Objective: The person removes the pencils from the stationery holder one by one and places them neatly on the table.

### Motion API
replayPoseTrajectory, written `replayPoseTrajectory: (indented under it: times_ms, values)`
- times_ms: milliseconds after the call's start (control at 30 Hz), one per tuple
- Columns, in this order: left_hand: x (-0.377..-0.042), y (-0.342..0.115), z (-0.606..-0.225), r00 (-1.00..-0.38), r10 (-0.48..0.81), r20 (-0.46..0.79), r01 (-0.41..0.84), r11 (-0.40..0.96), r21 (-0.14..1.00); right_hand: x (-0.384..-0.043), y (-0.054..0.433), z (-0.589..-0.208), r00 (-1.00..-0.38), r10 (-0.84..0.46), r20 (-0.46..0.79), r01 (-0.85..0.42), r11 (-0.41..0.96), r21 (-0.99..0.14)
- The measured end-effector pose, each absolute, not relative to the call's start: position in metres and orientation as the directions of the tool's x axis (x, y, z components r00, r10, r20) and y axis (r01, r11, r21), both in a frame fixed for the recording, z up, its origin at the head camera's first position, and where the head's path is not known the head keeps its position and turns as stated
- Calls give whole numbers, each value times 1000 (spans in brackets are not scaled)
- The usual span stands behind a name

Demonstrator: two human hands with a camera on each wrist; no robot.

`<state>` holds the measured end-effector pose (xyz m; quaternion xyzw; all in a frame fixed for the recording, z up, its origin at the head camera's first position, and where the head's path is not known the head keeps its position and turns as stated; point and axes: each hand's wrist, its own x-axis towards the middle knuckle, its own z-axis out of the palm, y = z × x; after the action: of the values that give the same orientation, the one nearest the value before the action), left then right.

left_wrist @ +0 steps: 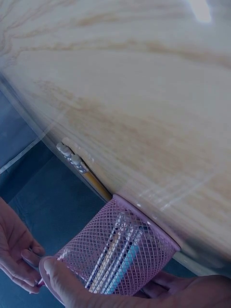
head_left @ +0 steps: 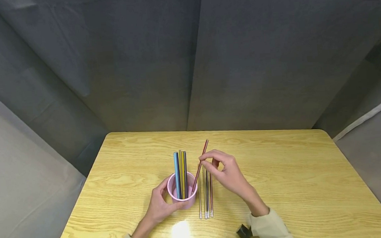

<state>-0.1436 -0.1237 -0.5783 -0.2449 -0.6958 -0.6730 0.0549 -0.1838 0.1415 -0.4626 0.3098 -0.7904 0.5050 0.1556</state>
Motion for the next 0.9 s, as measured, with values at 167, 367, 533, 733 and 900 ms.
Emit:
replayPoseTrajectory:
  times_ms: [167,367,533,733,900]
  values:
    - [-144,-124,-579,-873,264,410,420,-21,907,-185,146,-459,-762,-305,571,-646,300,-702]
    - [-145,-124,-580,-876,264,404,413,-24,911,-187,150,-456,-726,-278,629,-687,273,-673]
    - [-144,-124,-580,-879,262,399,410,-15,912,-187,153,-454,-712,-256,654,-702,277,-656]
    - [-143,-123,-578,-883,257,392,403,-11,915,-188,157,-452,-715,-237,658,-699,282,-657]
    - [-142,-123,-577,-884,255,391,402,-9,916,-191,163,-452,-724,-203,659,-688,275,-671]
